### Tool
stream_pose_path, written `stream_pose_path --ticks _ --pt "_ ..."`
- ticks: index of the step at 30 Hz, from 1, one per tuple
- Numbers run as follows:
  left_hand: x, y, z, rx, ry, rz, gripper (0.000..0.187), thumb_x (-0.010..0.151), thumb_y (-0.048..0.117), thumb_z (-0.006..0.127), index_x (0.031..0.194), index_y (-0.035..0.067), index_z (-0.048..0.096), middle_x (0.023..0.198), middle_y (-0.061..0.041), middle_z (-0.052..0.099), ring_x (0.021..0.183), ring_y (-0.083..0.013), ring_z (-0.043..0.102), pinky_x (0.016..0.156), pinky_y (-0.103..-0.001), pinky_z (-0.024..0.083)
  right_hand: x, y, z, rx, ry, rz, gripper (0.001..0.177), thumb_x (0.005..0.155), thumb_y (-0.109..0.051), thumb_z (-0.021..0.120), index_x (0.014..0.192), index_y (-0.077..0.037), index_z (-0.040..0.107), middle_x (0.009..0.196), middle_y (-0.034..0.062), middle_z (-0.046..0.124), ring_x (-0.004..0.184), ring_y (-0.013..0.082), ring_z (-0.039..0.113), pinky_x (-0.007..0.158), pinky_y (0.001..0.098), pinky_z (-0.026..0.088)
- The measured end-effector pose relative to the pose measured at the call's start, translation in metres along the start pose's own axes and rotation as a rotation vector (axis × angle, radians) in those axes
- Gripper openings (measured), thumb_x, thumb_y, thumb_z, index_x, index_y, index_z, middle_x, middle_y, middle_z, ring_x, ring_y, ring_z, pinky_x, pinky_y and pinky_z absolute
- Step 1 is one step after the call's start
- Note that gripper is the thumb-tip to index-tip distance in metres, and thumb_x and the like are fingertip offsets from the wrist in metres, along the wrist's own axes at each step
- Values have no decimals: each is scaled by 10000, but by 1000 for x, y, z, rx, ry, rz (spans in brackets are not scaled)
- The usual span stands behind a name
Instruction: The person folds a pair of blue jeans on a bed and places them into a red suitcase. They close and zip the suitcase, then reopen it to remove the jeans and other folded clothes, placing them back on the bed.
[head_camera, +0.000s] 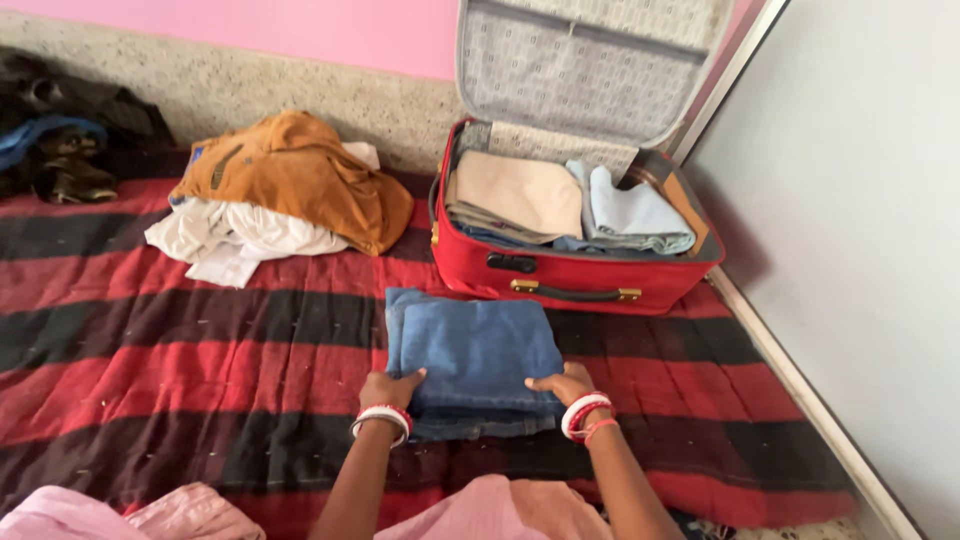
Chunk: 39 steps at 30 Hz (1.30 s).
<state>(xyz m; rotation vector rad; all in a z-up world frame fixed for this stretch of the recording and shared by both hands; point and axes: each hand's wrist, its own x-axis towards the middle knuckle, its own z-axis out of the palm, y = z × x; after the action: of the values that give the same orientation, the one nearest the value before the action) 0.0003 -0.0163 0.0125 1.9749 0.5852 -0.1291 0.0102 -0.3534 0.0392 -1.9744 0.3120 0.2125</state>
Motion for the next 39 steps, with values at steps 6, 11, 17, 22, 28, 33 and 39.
stream_pose_path --ticks 6,11,17,22,28,33,39 --pt "-15 27 -24 -24 135 -67 670 746 364 890 1220 -62 681 1233 -328 675 1175 -471 653 995 -502 531 -12 -34 6 56 44 -61 362 667 -25 867 1003 65 764 921 132 792 852 222 730 840 351 526" --pt "-27 54 -56 -105 194 36 662 729 318 891 1234 -49 670 1246 -326 666 1187 -468 643 1009 -496 514 -28 -72 2 109 45 -127 365 689 -14 857 1021 83 740 935 158 786 850 246 733 829 360 537" --pt "-32 99 -81 -104 243 133 610 717 332 881 1171 -41 718 1155 -280 736 1110 -423 709 991 -475 540 -44 -118 -9 165 117 -283 417 675 2 844 1066 70 714 974 136 786 854 211 735 831 334 559" --pt "-26 142 -82 -146 307 215 641 689 331 899 1169 -40 692 1119 -272 725 1077 -423 699 953 -478 531 -39 -144 -26 280 163 -368 447 670 18 838 1097 56 709 992 105 775 858 182 719 828 326 559" --pt "-3 205 -67 -251 269 377 613 697 314 867 1185 -14 694 1078 -256 740 1038 -402 719 933 -465 538 -18 -177 -62 272 296 -474 407 676 14 835 1069 39 733 972 72 766 846 168 698 815 320 553" --pt "45 277 -39 -280 308 502 578 705 328 866 1147 -5 698 1076 -245 735 1029 -404 710 932 -466 536 33 -215 -97 302 374 -554 424 662 -7 840 1067 34 720 970 73 771 838 165 707 834 303 554" --pt "116 335 3 -165 309 584 678 795 364 819 1337 36 576 1114 -287 697 1050 -483 674 919 -512 538 131 -219 -122 184 520 -516 454 710 -52 860 1117 91 717 1047 161 773 918 218 708 907 339 530"
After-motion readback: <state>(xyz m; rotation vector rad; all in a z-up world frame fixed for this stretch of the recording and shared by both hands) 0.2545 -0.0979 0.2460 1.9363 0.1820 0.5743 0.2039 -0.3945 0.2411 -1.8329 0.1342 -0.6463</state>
